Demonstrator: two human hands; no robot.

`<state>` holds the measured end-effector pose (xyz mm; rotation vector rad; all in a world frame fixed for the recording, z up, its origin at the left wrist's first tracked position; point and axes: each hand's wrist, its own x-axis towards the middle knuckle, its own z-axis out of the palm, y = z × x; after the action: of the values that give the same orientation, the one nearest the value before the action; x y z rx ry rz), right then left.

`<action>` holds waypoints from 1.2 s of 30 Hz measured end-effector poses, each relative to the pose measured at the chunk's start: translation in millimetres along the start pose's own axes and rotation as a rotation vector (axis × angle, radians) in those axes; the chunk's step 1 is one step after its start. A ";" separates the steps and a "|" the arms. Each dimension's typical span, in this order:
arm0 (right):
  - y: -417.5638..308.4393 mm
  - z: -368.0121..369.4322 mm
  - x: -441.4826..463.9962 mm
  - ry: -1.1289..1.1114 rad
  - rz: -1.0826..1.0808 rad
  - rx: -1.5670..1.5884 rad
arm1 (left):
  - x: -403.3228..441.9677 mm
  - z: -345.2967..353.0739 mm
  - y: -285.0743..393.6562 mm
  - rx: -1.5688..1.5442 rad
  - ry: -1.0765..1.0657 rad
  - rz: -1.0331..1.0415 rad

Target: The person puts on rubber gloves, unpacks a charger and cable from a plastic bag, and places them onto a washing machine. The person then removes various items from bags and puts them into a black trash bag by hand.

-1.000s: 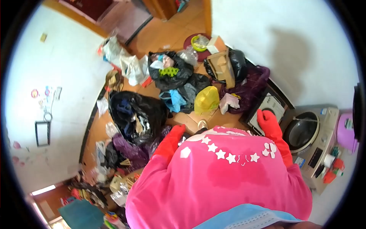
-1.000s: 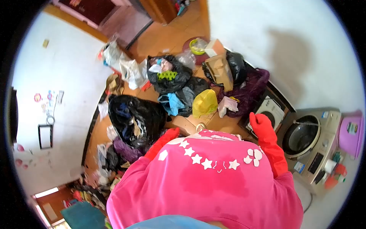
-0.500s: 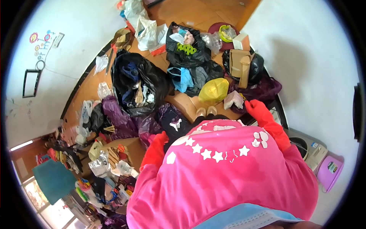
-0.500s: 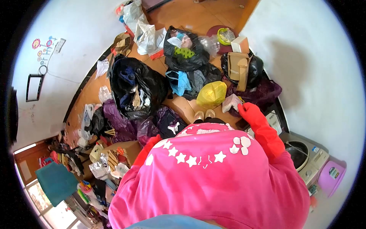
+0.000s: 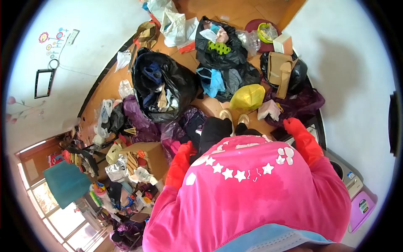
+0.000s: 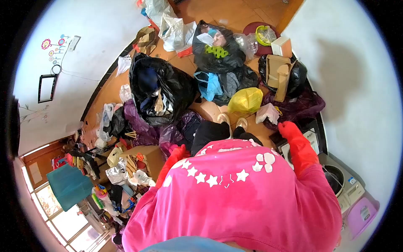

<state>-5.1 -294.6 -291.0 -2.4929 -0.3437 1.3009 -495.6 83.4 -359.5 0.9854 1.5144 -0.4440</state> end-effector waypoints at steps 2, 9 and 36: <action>47.7 14.3 15.4 0.003 -0.020 -0.192 | -3.2 4.5 10.0 -0.077 0.009 -0.065; 92.2 23.1 55.0 -0.311 -0.062 -0.525 | 41.9 -39.8 19.4 -0.026 -0.080 -0.092; -21.9 -43.9 120.1 -0.103 -0.116 -0.859 | 113.6 -130.3 120.6 0.083 -0.132 -0.042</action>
<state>96.8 -239.5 -349.3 -2.9824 -1.2838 1.4362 -473.2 287.3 -407.8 0.9709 1.4085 -0.5943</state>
